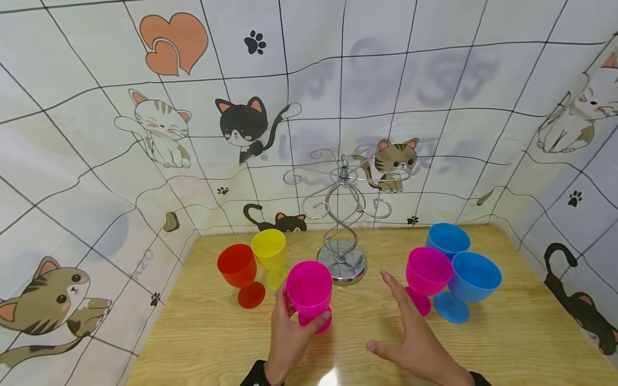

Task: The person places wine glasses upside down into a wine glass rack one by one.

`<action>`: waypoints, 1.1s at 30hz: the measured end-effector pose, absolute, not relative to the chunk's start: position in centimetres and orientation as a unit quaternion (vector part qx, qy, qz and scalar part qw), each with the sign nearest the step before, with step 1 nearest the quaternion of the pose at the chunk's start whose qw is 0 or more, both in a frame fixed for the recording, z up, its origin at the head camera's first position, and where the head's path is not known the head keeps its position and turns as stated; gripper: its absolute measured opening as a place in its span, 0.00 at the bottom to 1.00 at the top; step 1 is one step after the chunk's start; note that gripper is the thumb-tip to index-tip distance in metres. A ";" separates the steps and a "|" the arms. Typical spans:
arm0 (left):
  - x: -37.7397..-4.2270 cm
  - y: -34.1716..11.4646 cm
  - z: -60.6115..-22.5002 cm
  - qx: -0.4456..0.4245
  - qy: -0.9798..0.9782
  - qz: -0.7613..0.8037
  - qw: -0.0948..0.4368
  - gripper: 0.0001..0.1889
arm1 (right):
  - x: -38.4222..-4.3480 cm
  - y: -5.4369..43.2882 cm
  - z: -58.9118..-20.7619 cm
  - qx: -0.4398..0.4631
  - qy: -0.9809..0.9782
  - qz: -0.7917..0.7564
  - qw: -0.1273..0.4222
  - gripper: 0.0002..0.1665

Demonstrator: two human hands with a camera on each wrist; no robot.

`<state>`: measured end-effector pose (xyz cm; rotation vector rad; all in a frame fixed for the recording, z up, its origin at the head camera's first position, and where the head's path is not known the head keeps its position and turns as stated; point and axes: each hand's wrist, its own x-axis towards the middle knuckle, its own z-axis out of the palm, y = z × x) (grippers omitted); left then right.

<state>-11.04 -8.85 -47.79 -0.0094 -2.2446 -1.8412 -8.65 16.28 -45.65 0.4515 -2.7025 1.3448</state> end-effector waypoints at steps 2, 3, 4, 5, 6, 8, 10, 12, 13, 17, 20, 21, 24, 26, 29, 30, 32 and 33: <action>-11.0 -8.6 -47.6 -0.011 -0.767 -0.631 0.115 0.46 | -9.0 16.3 -45.5 0.170 -0.865 0.468 0.062 0.69; -11.0 -8.5 -47.5 -0.016 -0.767 -0.631 0.115 0.46 | -9.2 16.2 -45.4 0.185 -0.853 0.483 0.072 0.69; -11.0 -8.3 -47.4 -0.019 -0.766 -0.632 0.112 0.46 | -9.4 16.2 -45.4 0.198 -0.841 0.497 0.080 0.70; -11.0 -8.2 -47.3 -0.023 -0.766 -0.633 0.110 0.46 | -9.5 16.1 -45.3 0.211 -0.827 0.513 0.085 0.70; -11.0 -8.1 -47.2 -0.026 -0.766 -0.633 0.107 0.46 | -9.7 16.1 -45.3 0.226 -0.812 0.531 0.089 0.70; -11.0 -7.8 -47.1 -0.034 -0.764 -0.636 0.104 0.46 | -10.0 16.0 -45.3 0.247 -0.786 0.559 0.093 0.71; -11.0 -7.5 -46.9 -0.040 -0.762 -0.639 0.100 0.45 | -10.2 15.9 -45.3 0.260 -0.765 0.583 0.092 0.71; -11.0 -7.2 -46.7 -0.047 -0.760 -0.641 0.099 0.45 | -10.5 15.7 -45.2 0.272 -0.746 0.601 0.093 0.72; -11.0 -7.1 -46.6 -0.050 -0.759 -0.642 0.098 0.45 | -10.6 15.6 -45.2 0.276 -0.737 0.610 0.092 0.72; -11.0 -6.6 -46.3 -0.059 -0.757 -0.645 0.089 0.45 | -10.8 15.1 -45.0 0.282 -0.718 0.631 0.085 0.71; -11.0 -6.2 -46.3 -0.064 -0.756 -0.647 0.078 0.45 | -10.8 14.7 -45.0 0.269 -0.720 0.636 0.076 0.70; -11.0 -6.1 -46.3 -0.066 -0.756 -0.647 0.072 0.45 | -10.8 14.6 -45.0 0.270 -0.719 0.637 0.075 0.70; -10.9 -5.6 -46.6 -0.075 -0.755 -0.648 0.065 0.46 | -10.9 14.4 -45.1 0.264 -0.719 0.639 0.067 0.69; -10.8 -5.2 -46.7 -0.080 -0.755 -0.648 0.057 0.46 | -10.8 14.2 -45.1 0.261 -0.720 0.640 0.060 0.68; -10.6 -4.7 -46.9 -0.092 -0.755 -0.647 0.057 0.46 | -10.7 14.1 -45.1 0.246 -0.726 0.641 0.044 0.65; -10.5 -4.5 -46.9 -0.094 -0.755 -0.646 0.055 0.46 | -10.6 14.1 -45.0 0.240 -0.729 0.640 0.040 0.64; -10.4 -4.2 -47.0 -0.097 -0.756 -0.645 0.053 0.45 | -10.6 14.0 -45.1 0.230 -0.735 0.638 0.032 0.63; -10.4 -4.2 -47.0 -0.097 -0.758 -0.643 0.051 0.45 | -10.6 14.0 -45.1 0.227 -0.738 0.634 0.030 0.62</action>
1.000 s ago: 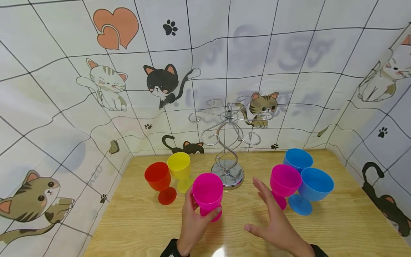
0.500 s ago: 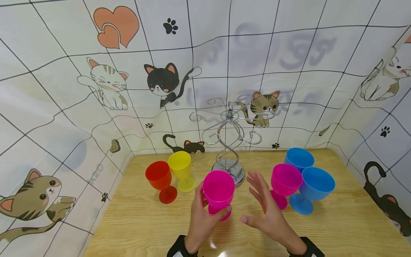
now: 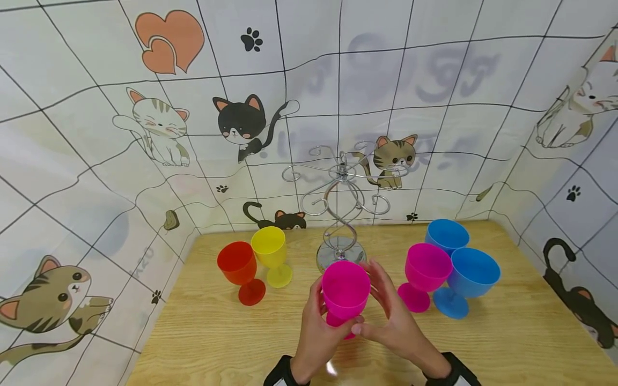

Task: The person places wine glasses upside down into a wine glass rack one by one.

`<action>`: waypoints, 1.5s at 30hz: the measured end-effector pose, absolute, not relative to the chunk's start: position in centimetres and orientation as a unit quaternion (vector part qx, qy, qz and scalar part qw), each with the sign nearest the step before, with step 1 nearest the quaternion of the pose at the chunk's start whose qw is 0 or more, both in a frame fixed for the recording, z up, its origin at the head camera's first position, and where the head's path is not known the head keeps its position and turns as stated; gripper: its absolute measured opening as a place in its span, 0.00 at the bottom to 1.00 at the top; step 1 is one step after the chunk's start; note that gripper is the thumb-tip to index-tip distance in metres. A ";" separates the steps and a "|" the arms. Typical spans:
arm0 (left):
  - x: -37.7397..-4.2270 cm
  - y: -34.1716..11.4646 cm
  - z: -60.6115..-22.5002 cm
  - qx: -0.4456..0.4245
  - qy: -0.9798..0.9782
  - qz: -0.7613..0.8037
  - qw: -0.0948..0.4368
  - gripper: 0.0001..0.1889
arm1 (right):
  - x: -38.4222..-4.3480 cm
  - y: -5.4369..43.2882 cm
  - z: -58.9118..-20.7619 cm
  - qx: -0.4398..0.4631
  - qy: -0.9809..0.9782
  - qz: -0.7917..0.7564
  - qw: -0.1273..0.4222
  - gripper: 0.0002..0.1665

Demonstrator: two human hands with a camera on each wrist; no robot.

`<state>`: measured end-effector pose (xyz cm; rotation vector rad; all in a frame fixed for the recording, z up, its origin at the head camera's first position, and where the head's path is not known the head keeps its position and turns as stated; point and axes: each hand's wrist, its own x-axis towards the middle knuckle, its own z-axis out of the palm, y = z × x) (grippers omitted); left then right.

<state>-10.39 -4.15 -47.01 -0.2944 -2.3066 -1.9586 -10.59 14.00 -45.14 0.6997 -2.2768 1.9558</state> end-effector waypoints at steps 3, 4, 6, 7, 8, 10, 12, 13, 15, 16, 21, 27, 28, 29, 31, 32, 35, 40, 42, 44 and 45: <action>-10.3 -3.9 -47.1 -0.098 -0.758 -0.643 0.044 0.45 | -10.6 14.0 -45.2 0.210 -0.751 0.625 0.018 0.60; -10.3 -3.9 -47.1 -0.099 -0.759 -0.642 0.043 0.45 | -10.6 14.0 -45.2 0.203 -0.756 0.622 0.014 0.59; -10.2 -3.8 -47.2 -0.106 -0.759 -0.641 0.045 0.45 | -10.5 13.9 -45.2 0.187 -0.764 0.618 0.003 0.57; -10.2 -3.7 -47.3 -0.110 -0.759 -0.640 0.048 0.45 | -10.4 13.9 -45.2 0.181 -0.765 0.618 -0.002 0.56; -10.3 -3.7 -47.4 -0.114 -0.760 -0.638 0.051 0.45 | -10.4 13.8 -45.2 0.179 -0.766 0.617 -0.005 0.55; -10.3 -3.6 -47.6 -0.120 -0.758 -0.639 0.055 0.45 | -10.4 13.8 -45.2 0.176 -0.769 0.614 -0.004 0.55; -10.2 -3.5 -47.8 -0.120 -0.754 -0.644 0.052 0.45 | -10.4 13.8 -45.1 0.180 -0.769 0.614 0.000 0.54; -10.2 -3.4 -47.8 -0.120 -0.752 -0.646 0.049 0.45 | -10.4 13.8 -45.1 0.180 -0.769 0.613 0.002 0.54; -10.1 -3.4 -47.8 -0.117 -0.748 -0.652 0.042 0.44 | -10.4 13.8 -45.1 0.179 -0.769 0.614 0.006 0.53; -10.0 -3.4 -47.8 -0.115 -0.747 -0.654 0.037 0.44 | -10.5 13.8 -45.2 0.179 -0.769 0.614 0.007 0.53; -9.9 -3.3 -47.7 -0.109 -0.759 -0.641 0.035 0.44 | -10.5 13.7 -45.2 0.170 -0.770 0.615 0.002 0.51; -9.9 -3.2 -47.9 -0.106 -0.766 -0.632 0.043 0.44 | -10.7 13.8 -45.1 0.159 -0.776 0.611 0.004 0.49; -9.9 -3.2 -47.9 -0.106 -0.766 -0.632 0.043 0.44 | -10.7 13.8 -45.1 0.159 -0.776 0.610 0.006 0.49; -9.9 -3.2 -48.0 -0.105 -0.767 -0.632 0.042 0.44 | -10.7 13.8 -45.2 0.160 -0.777 0.609 0.007 0.49; -10.0 -3.2 -48.0 -0.105 -0.768 -0.630 0.041 0.44 | -10.8 13.9 -45.2 0.160 -0.778 0.607 0.009 0.49; -10.0 -3.2 -48.1 -0.105 -0.769 -0.629 0.041 0.44 | -10.8 13.9 -45.2 0.160 -0.778 0.607 0.009 0.49; -10.0 -3.3 -48.1 -0.104 -0.771 -0.628 0.038 0.44 | -10.8 14.0 -45.2 0.160 -0.780 0.605 0.005 0.49; -10.1 -3.4 -48.1 -0.101 -0.770 -0.629 0.028 0.44 | -10.9 14.0 -45.1 0.155 -0.782 0.603 -0.004 0.50; -10.0 -3.4 -48.1 -0.100 -0.771 -0.629 0.025 0.44 | -10.9 14.0 -45.1 0.153 -0.783 0.603 -0.007 0.50; -10.0 -3.4 -48.1 -0.099 -0.772 -0.627 0.024 0.44 | -10.9 14.0 -45.1 0.152 -0.784 0.602 -0.009 0.50; -10.0 -3.4 -48.1 -0.100 -0.773 -0.626 0.023 0.44 | -10.9 14.0 -45.1 0.152 -0.784 0.602 -0.010 0.50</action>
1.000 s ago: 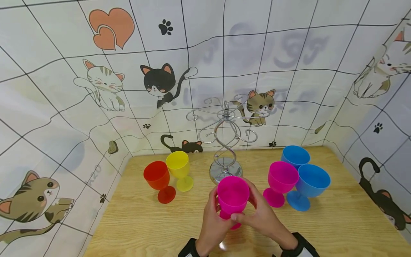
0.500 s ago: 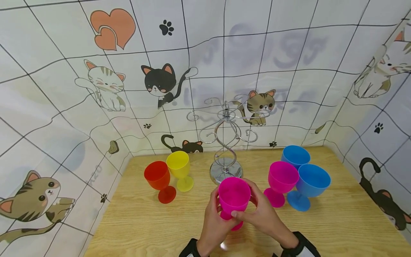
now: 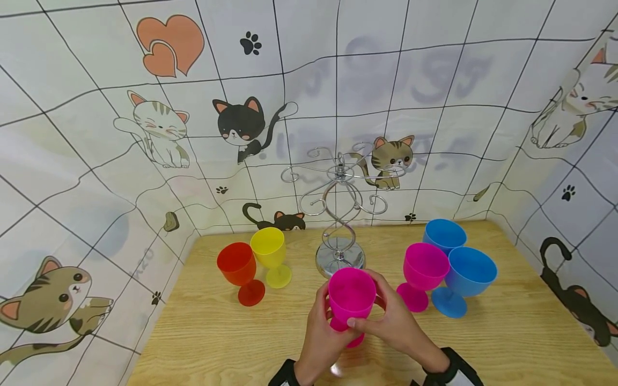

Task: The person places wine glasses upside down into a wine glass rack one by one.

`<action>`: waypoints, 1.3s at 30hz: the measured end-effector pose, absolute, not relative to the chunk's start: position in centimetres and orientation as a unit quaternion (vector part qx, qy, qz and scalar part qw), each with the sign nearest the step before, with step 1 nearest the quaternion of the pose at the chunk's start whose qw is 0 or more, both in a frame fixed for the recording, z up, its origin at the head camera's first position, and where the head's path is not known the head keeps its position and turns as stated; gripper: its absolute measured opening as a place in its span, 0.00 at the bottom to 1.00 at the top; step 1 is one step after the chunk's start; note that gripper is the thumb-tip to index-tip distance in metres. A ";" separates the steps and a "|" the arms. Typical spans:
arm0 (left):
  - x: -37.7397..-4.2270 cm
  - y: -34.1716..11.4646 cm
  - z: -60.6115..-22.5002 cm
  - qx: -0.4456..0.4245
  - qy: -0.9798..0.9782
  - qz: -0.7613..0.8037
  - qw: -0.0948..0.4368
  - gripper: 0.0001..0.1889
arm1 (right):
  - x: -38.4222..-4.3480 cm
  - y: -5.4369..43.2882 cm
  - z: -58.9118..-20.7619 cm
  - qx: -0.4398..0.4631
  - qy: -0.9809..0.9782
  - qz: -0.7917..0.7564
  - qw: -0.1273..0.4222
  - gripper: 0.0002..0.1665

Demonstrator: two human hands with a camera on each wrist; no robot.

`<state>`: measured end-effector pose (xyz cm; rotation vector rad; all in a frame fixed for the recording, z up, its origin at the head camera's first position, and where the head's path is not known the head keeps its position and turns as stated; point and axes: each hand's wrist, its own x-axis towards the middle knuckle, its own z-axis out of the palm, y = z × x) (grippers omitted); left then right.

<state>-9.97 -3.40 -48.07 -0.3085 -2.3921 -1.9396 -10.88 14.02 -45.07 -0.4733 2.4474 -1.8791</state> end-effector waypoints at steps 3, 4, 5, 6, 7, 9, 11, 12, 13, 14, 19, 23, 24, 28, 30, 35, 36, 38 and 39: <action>-9.9 -3.5 -48.0 -0.108 -0.779 -0.616 0.029 0.44 | -10.8 14.0 -45.1 -0.153 0.781 -0.606 0.009 0.50; -9.8 -3.5 -47.9 -0.109 -0.782 -0.613 0.030 0.45 | -10.8 14.0 -45.1 -0.154 0.779 -0.608 0.008 0.50; -9.8 -3.5 -47.9 -0.110 -0.784 -0.610 0.029 0.45 | -10.8 14.0 -45.0 -0.154 0.778 -0.609 0.008 0.50; -9.8 -3.6 -47.9 -0.112 -0.786 -0.607 0.031 0.45 | -10.8 14.0 -45.0 -0.155 0.777 -0.610 0.008 0.50; -9.8 -3.6 -47.8 -0.113 -0.788 -0.605 0.031 0.45 | -10.8 14.0 -45.1 -0.158 0.775 -0.612 0.007 0.50; -9.8 -3.7 -47.8 -0.114 -0.790 -0.602 0.032 0.45 | -10.8 14.0 -45.1 -0.163 0.775 -0.610 0.005 0.51; -9.9 -3.8 -47.8 -0.120 -0.794 -0.595 0.037 0.45 | -10.8 14.0 -45.2 -0.169 0.778 -0.605 0.001 0.52; -9.9 -3.8 -47.9 -0.127 -0.797 -0.588 0.045 0.45 | -10.8 14.1 -45.2 -0.174 0.779 -0.602 -0.002 0.52; -9.9 -3.9 -47.9 -0.132 -0.801 -0.582 0.051 0.45 | -10.8 14.1 -45.3 -0.178 0.780 -0.600 -0.004 0.53; -9.9 -4.0 -48.0 -0.137 -0.805 -0.574 0.059 0.45 | -10.8 14.1 -45.2 -0.181 0.782 -0.597 -0.006 0.53; -10.0 -4.3 -48.2 -0.156 -0.815 -0.551 0.083 0.44 | -10.8 14.0 -45.1 -0.180 0.786 -0.592 -0.007 0.54; -10.1 -4.5 -48.2 -0.176 -0.820 -0.535 0.102 0.43 | -10.8 14.0 -45.0 -0.173 0.790 -0.588 -0.004 0.56; -10.2 -4.5 -48.2 -0.184 -0.821 -0.528 0.111 0.43 | -10.8 14.0 -45.0 -0.172 0.791 -0.588 -0.004 0.56; -10.4 -4.7 -48.3 -0.207 -0.825 -0.506 0.140 0.44 | -10.8 14.0 -45.0 -0.174 0.791 -0.587 -0.005 0.58; -10.4 -4.7 -48.3 -0.212 -0.827 -0.499 0.148 0.45 | -10.8 14.0 -45.0 -0.174 0.790 -0.587 -0.005 0.58; -10.4 -4.9 -48.4 -0.220 -0.838 -0.473 0.162 0.47 | -10.8 14.0 -45.1 -0.172 0.791 -0.586 -0.002 0.58; -10.4 -4.9 -48.4 -0.220 -0.840 -0.468 0.162 0.47 | -10.8 14.0 -45.2 -0.173 0.792 -0.586 -0.001 0.58; -10.4 -4.9 -48.4 -0.220 -0.845 -0.461 0.160 0.48 | -10.8 14.0 -45.2 -0.175 0.792 -0.585 -0.002 0.57; -10.4 -4.9 -48.4 -0.220 -0.847 -0.457 0.159 0.48 | -10.8 14.0 -45.2 -0.178 0.792 -0.584 -0.004 0.57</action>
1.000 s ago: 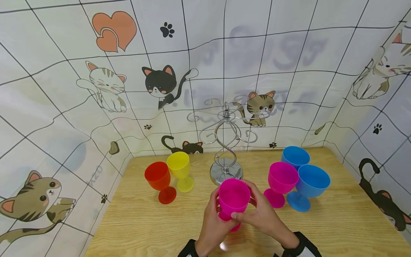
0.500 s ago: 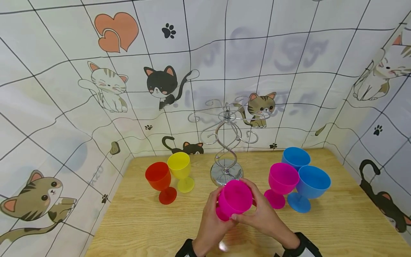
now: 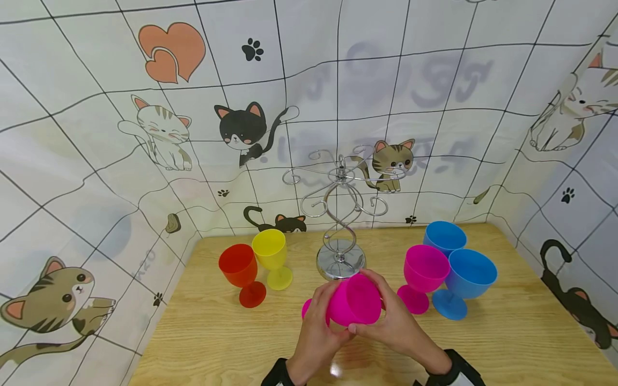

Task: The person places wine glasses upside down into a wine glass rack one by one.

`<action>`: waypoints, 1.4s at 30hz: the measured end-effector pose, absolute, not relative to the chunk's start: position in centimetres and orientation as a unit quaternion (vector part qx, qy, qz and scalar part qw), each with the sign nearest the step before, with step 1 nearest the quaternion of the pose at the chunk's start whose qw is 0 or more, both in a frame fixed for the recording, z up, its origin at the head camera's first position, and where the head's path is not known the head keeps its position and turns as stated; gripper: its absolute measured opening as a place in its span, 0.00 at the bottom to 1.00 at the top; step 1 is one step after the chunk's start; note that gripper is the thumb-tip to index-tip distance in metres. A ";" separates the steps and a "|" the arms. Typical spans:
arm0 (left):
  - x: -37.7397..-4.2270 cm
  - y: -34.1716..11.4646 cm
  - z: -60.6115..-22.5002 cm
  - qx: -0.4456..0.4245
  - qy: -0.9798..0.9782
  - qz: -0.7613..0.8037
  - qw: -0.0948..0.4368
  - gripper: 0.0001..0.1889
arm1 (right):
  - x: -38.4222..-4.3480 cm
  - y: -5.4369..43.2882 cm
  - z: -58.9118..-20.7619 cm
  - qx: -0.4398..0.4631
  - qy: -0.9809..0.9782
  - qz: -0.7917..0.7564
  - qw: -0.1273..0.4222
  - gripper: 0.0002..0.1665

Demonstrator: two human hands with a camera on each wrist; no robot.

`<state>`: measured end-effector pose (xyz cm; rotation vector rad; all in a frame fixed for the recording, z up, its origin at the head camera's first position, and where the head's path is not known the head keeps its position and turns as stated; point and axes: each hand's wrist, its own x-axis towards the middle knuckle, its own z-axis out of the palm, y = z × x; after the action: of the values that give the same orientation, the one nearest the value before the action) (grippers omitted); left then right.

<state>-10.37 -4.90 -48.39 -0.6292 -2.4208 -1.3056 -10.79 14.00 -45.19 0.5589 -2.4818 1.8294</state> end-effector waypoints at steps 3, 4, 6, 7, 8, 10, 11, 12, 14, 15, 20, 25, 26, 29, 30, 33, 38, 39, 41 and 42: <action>-10.3 -4.9 -48.4 -0.221 -0.856 -0.439 0.161 0.48 | -10.8 14.0 -45.2 0.188 -0.796 0.575 0.012 0.56; -10.4 -4.9 -48.4 -0.222 -0.860 -0.429 0.166 0.48 | -10.8 14.0 -45.2 0.191 -0.799 0.571 0.015 0.56; -10.4 -4.9 -48.4 -0.226 -0.865 -0.410 0.179 0.48 | -10.8 14.1 -45.2 0.194 -0.803 0.563 0.019 0.55; -10.4 -5.0 -48.5 -0.226 -0.868 -0.403 0.184 0.48 | -10.9 14.1 -45.2 0.195 -0.806 0.559 0.019 0.55; -10.4 -5.0 -48.5 -0.227 -0.870 -0.395 0.188 0.48 | -10.9 14.1 -45.3 0.195 -0.808 0.556 0.020 0.54; -10.4 -5.0 -48.5 -0.228 -0.874 -0.383 0.195 0.48 | -10.9 14.1 -45.3 0.196 -0.811 0.551 0.020 0.54; -10.4 -5.0 -48.5 -0.229 -0.875 -0.378 0.198 0.48 | -10.9 14.1 -45.3 0.196 -0.813 0.548 0.021 0.54; -10.4 -4.9 -48.5 -0.229 -0.876 -0.374 0.200 0.48 | -10.9 14.2 -45.3 0.197 -0.815 0.545 0.023 0.53; -10.3 -4.9 -48.5 -0.228 -0.881 -0.361 0.203 0.48 | -11.0 14.1 -45.4 0.199 -0.817 0.540 0.027 0.53; -10.3 -4.9 -48.5 -0.227 -0.883 -0.356 0.205 0.48 | -11.0 14.1 -45.5 0.198 -0.818 0.539 0.029 0.53; -10.2 -5.1 -48.2 -0.219 -0.893 -0.327 0.220 0.51 | -11.0 14.0 -45.7 0.191 -0.822 0.535 0.043 0.51; -10.0 -5.6 -47.6 -0.228 -0.866 -0.359 0.262 0.53 | -11.0 14.1 -45.8 0.177 -0.820 0.541 0.059 0.51; -10.0 -5.7 -47.5 -0.228 -0.857 -0.377 0.269 0.53 | -11.0 14.1 -45.7 0.173 -0.819 0.544 0.063 0.51; -9.8 -6.1 -47.2 -0.214 -0.825 -0.450 0.266 0.51 | -11.0 14.3 -45.5 0.165 -0.814 0.551 0.077 0.51; -9.7 -6.2 -47.0 -0.202 -0.813 -0.485 0.252 0.52 | -11.0 14.4 -45.4 0.164 -0.813 0.552 0.082 0.50; -9.6 -6.6 -46.4 -0.147 -0.763 -0.597 0.198 0.52 | -10.9 14.6 -45.1 0.158 -0.810 0.557 0.090 0.50; -10.3 -7.4 -46.1 -0.064 -0.673 -0.714 0.181 0.51 | -10.7 14.7 -44.8 0.146 -0.803 0.568 0.103 0.50; -10.4 -7.5 -46.2 -0.053 -0.664 -0.723 0.184 0.51 | -10.7 14.7 -44.8 0.144 -0.801 0.572 0.104 0.51; -10.6 -7.9 -46.5 -0.032 -0.650 -0.736 0.184 0.51 | -10.7 14.7 -44.6 0.143 -0.792 0.583 0.108 0.51; -10.7 -8.0 -46.7 -0.019 -0.642 -0.746 0.176 0.51 | -10.7 14.7 -44.6 0.145 -0.787 0.589 0.111 0.52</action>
<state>-10.65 -7.99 -46.67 -0.0530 -1.8191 -2.1117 -10.71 14.67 -44.62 0.4256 -2.3126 1.7299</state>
